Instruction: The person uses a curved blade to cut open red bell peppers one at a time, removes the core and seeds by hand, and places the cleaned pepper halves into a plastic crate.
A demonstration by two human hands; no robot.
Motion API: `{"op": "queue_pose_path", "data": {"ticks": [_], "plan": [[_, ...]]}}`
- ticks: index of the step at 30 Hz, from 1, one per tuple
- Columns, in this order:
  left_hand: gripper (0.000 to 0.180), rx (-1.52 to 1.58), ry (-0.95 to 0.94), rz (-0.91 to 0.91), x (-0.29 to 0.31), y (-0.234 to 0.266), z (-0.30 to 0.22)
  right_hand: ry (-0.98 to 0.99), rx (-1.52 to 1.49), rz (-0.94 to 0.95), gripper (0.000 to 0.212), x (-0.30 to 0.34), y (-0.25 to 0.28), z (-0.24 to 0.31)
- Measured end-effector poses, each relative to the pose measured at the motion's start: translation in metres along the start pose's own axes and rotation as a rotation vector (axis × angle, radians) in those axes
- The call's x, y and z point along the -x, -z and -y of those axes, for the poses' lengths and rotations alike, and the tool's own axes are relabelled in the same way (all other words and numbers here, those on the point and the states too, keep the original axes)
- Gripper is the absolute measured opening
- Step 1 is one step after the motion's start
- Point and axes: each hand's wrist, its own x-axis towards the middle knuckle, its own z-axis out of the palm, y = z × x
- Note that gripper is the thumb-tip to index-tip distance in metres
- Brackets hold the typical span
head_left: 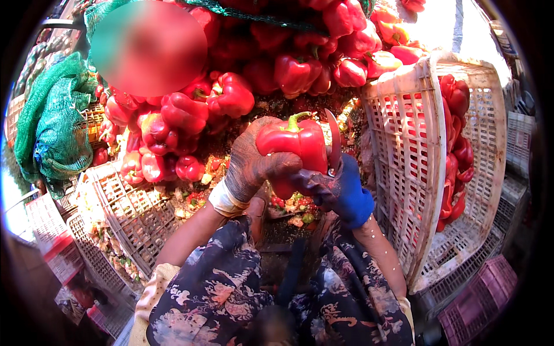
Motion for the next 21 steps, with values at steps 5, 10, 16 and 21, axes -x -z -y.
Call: {"op": "queue_pose_path", "data": {"ticks": [5,10,16,21], "plan": [[0.078,0.156,0.051,0.032,0.004,0.003,0.007,-0.03,0.106,-0.002,0.028,0.005,0.002,0.007],[0.073,0.575,0.162,0.106,0.006,0.005,0.016,0.007,-0.209,-0.062,0.027,0.009,-0.004,-0.003],[0.089,0.042,0.035,0.051,-0.009,0.028,0.035,-0.041,0.057,-0.086,0.031,0.004,0.004,-0.017],[0.08,-1.131,-0.367,0.314,-0.022,0.009,0.004,0.163,0.497,-0.192,0.041,-0.003,0.005,-0.036]]}}
